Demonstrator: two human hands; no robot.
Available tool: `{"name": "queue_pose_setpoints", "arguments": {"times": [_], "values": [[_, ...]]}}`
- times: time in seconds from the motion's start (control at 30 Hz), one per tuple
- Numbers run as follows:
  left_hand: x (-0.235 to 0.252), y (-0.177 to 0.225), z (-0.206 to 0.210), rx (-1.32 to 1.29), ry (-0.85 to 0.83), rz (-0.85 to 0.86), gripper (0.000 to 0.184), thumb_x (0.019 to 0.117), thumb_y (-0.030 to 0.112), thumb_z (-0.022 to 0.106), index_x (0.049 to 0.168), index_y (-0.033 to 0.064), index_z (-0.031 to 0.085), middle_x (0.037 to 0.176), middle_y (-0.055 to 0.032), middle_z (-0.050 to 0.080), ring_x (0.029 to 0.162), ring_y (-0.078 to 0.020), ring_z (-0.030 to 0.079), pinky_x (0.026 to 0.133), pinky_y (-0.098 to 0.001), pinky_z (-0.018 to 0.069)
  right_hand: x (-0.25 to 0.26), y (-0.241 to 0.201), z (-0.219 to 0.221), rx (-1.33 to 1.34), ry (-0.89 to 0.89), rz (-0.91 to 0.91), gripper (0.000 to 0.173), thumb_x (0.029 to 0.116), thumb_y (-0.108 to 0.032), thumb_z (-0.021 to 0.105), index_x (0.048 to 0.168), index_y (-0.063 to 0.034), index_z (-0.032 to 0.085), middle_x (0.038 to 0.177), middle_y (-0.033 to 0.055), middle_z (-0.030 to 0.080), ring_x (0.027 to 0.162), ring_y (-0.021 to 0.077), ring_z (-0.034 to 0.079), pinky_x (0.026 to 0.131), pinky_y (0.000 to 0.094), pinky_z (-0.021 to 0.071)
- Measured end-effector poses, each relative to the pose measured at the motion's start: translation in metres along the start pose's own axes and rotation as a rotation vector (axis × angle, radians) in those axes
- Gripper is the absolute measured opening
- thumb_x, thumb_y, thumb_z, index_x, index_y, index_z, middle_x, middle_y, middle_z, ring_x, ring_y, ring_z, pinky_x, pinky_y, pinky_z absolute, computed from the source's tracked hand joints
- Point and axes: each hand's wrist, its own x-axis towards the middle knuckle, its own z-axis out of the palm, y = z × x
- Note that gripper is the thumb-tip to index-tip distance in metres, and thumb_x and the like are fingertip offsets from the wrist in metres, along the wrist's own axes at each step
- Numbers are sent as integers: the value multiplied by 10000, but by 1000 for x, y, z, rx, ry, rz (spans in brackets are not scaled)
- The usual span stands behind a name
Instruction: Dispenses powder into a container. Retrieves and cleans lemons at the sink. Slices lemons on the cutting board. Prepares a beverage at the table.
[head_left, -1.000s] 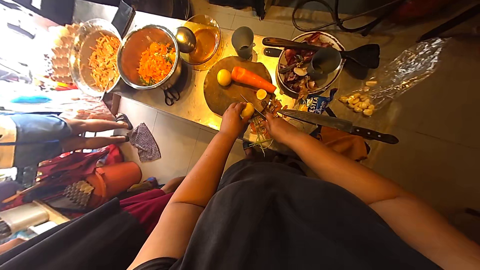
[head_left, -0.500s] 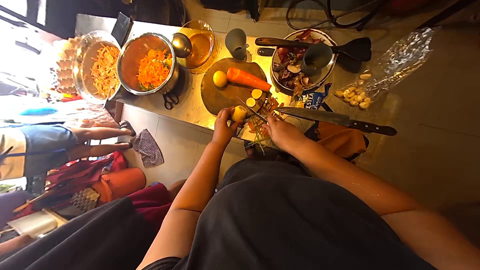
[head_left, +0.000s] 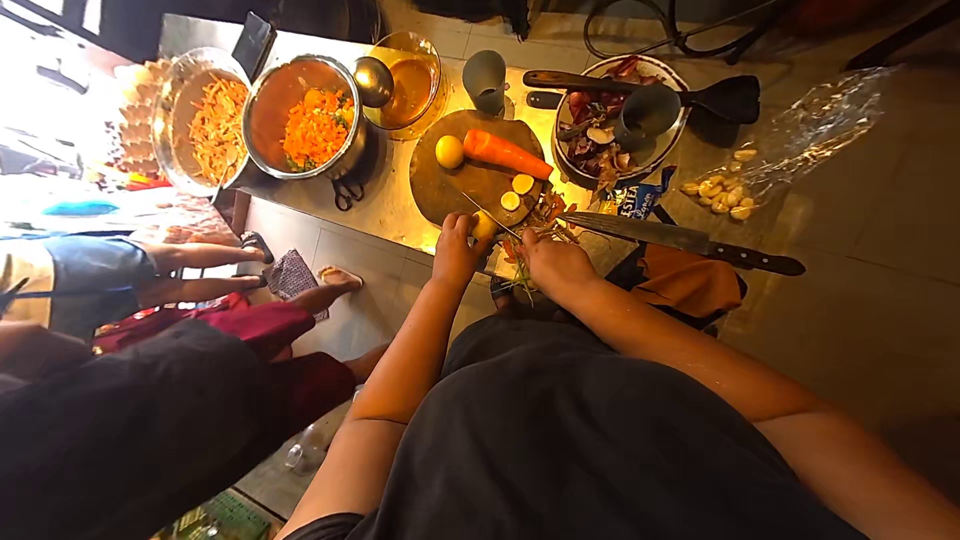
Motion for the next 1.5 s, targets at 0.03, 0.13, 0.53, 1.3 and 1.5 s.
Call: {"name": "queue_pose_setpoints", "arguments": {"times": [0.03, 0.13, 0.53, 1.3, 1.5], "values": [[0, -1, 1, -8, 9, -1, 449, 906, 214, 781, 1260, -27, 647, 1314, -227, 610, 1151, -339, 645, 1009, -461, 533, 1, 0, 1, -1, 0, -4, 416, 1143, -357, 314, 1296, -31, 522, 974, 228, 693, 957, 429, 726, 725, 562, 587], [1, -2, 2, -30, 12, -9, 445, 904, 209, 783, 1256, -27, 650, 1298, -219, 631, 1162, -338, 647, 1027, -468, 523, 5, 1, 3, 17, -11, -9, 401, 1141, -339, 340, 1337, -38, 519, 1016, 239, 688, 985, 439, 719, 751, 571, 588], [4, 1, 1, -37, 3, -17, 424, 892, 163, 791, 1229, -49, 646, 1233, -222, 649, 1126, -334, 658, 1009, -457, 534, 61, -4, 2, 145, -86, -119, 460, 1145, -361, 298, 1427, -34, 456, 1058, 261, 694, 1038, 469, 703, 828, 632, 563], [3, 0, 5, -55, 35, -30, 442, 885, 168, 798, 1231, -60, 642, 1234, -232, 650, 1086, -333, 678, 993, -453, 548, 12, 11, -7, 47, -47, -57, 420, 1143, -370, 299, 1280, -31, 506, 956, 233, 685, 959, 449, 719, 745, 594, 579], [4, -2, 3, -73, 27, -36, 429, 883, 153, 798, 1226, -54, 643, 1226, -229, 648, 1106, -330, 670, 1000, -444, 544, 11, 5, -8, 31, -72, -60, 411, 1143, -360, 310, 1295, -26, 495, 943, 242, 687, 950, 460, 721, 741, 598, 579]]}}
